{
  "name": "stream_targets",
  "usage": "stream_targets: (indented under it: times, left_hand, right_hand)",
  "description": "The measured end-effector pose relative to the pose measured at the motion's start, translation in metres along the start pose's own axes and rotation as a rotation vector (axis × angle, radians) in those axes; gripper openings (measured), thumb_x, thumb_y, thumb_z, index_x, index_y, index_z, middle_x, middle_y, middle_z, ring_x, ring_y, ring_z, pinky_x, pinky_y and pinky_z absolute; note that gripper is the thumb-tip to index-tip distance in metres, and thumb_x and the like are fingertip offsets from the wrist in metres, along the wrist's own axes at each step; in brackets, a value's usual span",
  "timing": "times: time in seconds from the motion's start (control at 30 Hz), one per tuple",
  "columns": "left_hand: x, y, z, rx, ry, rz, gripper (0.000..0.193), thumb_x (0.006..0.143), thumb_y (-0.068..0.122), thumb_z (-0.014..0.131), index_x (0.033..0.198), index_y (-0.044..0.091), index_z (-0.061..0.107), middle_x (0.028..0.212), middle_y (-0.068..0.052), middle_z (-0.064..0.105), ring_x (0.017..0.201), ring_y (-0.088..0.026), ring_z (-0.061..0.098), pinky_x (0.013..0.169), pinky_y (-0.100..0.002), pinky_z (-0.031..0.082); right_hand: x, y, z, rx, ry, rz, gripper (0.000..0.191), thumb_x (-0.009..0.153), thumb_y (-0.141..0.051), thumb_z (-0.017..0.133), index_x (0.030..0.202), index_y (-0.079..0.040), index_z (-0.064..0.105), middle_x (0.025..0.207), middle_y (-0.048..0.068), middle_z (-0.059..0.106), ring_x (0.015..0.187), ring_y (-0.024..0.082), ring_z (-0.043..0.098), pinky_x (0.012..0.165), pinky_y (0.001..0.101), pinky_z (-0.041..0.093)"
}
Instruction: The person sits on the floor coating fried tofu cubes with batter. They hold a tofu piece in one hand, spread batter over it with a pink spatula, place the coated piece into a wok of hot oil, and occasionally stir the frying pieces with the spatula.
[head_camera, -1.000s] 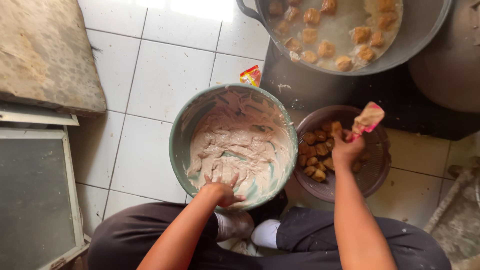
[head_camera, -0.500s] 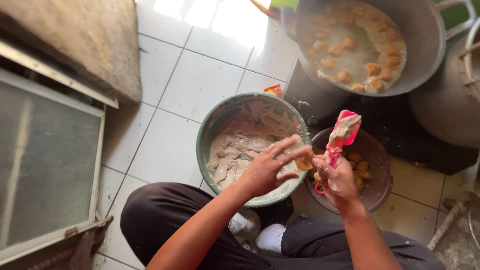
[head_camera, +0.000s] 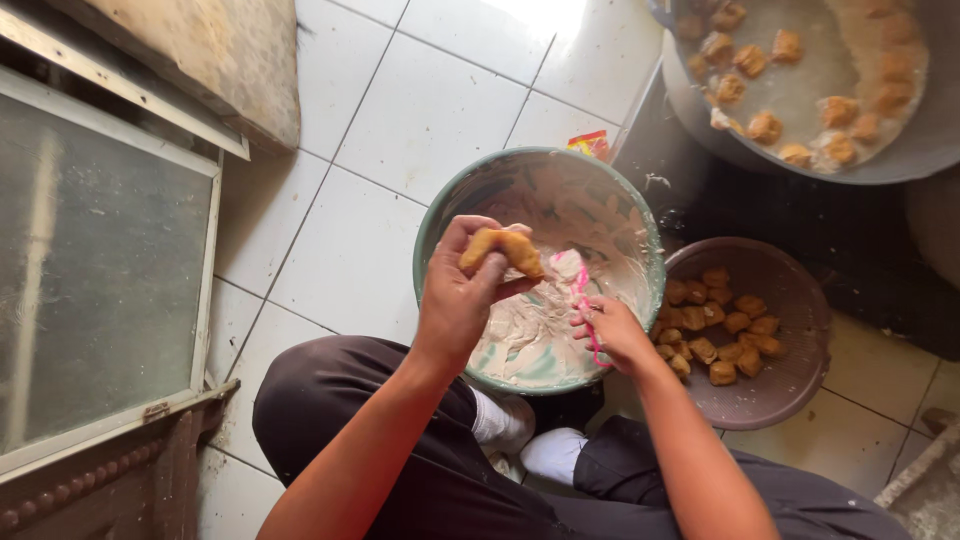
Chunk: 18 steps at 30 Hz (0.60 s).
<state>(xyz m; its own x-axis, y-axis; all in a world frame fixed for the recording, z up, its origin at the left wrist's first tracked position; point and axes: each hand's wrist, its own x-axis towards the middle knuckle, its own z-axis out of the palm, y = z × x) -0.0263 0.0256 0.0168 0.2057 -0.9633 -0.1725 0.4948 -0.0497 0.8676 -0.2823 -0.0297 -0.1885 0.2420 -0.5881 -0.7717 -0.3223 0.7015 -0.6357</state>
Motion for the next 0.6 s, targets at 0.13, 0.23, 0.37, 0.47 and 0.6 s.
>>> stream_targets:
  times: [0.13,0.23,0.37,0.47,0.6]
  left_hand:
    - [0.003,0.011,-0.010,-0.068,0.126,-0.080,0.029,0.102,-0.003,0.049,0.129,0.008,0.050,0.121,-0.005,0.061,0.106,-0.019,0.068,0.091,-0.040,0.066]
    - [0.008,0.008,-0.014,0.026,0.250,-0.181,0.049,0.097,-0.002,0.046,0.139,0.022,0.049,0.115,0.000,0.060,0.098,-0.015,0.067,0.082,-0.032,0.063]
    - [0.022,-0.013,-0.022,-0.052,0.366,-0.237,0.032,0.101,0.010,0.048,0.130,0.021,0.055,0.107,-0.001,0.065,0.092,-0.009,0.065,0.073,-0.027,0.059]
    - [0.028,-0.032,-0.035,-0.090,0.412,-0.204,0.015,0.105,0.019,0.057,0.118,0.013,0.059,0.103,0.000,0.064,0.083,-0.006,0.060,0.073,-0.027,0.059]
    - [0.031,-0.048,-0.052,-0.079,0.451,-0.169,0.016,0.104,0.024,0.064,0.109,0.011,0.058,0.096,0.001,0.062,0.073,-0.007,0.058,0.072,-0.028,0.059]
  right_hand:
    - [0.035,0.011,0.032,0.030,-0.004,0.107,0.026,0.100,-0.013,0.055,0.120,-0.003,0.067,0.094,0.010,0.073,0.071,0.016,0.067,0.054,0.0304,0.049]
    - [0.055,0.013,0.057,-0.004,-0.021,0.132,0.026,0.100,-0.013,0.058,0.121,-0.004,0.070,0.091,0.007,0.074,0.064,0.014,0.064,0.053,0.0298,0.046]
    - [0.080,0.007,0.090,0.079,-0.067,0.039,0.028,0.099,-0.010,0.056,0.120,-0.002,0.072,0.089,0.010,0.075,0.060,0.013,0.062,0.053,0.0279,0.048]
    - [0.094,0.002,0.112,0.097,-0.096,0.038,0.027,0.101,-0.016,0.059,0.121,-0.003,0.072,0.088,0.005,0.072,0.059,0.011,0.058,0.051,0.0271,0.045]
    - [0.104,-0.005,0.130,0.124,-0.135,-0.040,0.029,0.102,-0.021,0.061,0.122,-0.003,0.071,0.087,0.003,0.071,0.061,0.007,0.055,0.053,0.0244,0.044]
